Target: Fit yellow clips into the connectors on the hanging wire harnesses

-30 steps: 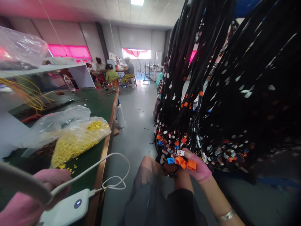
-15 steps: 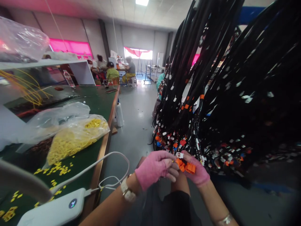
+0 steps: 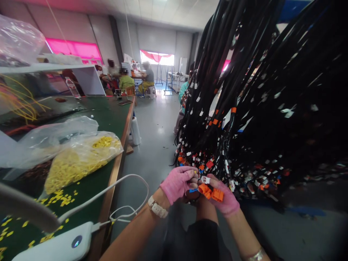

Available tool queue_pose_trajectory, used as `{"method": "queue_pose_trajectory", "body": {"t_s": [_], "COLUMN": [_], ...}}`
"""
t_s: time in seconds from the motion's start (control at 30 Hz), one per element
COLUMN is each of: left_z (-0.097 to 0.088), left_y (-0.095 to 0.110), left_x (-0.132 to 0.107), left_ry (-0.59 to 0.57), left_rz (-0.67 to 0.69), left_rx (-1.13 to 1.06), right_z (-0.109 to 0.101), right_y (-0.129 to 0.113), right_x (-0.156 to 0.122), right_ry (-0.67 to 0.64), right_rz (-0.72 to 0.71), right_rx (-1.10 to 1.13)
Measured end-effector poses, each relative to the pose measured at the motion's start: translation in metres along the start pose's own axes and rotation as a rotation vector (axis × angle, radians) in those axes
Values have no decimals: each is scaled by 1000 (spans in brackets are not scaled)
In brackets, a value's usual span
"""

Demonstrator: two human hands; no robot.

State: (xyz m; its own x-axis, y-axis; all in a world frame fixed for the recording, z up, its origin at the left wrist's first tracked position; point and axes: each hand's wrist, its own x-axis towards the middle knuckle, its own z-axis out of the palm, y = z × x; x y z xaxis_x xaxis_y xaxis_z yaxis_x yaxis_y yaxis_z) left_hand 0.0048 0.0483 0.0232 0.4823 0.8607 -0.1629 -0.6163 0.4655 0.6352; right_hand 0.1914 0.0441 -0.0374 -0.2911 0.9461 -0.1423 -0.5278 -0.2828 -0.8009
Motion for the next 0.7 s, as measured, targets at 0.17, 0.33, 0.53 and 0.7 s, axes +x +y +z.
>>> {"method": "queue_pose_trajectory", "body": {"t_s": [0.17, 0.33, 0.53, 0.7], "left_z": [-1, 4, 12, 11], "left_y": [-6, -9, -10, -19], "left_x": [2, -1, -9, -9], "left_ry": [109, 122, 136, 128], "left_rz": [104, 202, 423, 579], "left_rx": [277, 615, 878, 940], "right_z": [16, 8, 2, 2], "right_y": [-6, -4, 0, -1], "right_x": [-5, -2, -2, -6], "right_ry": [-28, -10, 42, 34], "right_rz": [41, 24, -20, -33], "right_rx": [22, -85, -106, -121]}}
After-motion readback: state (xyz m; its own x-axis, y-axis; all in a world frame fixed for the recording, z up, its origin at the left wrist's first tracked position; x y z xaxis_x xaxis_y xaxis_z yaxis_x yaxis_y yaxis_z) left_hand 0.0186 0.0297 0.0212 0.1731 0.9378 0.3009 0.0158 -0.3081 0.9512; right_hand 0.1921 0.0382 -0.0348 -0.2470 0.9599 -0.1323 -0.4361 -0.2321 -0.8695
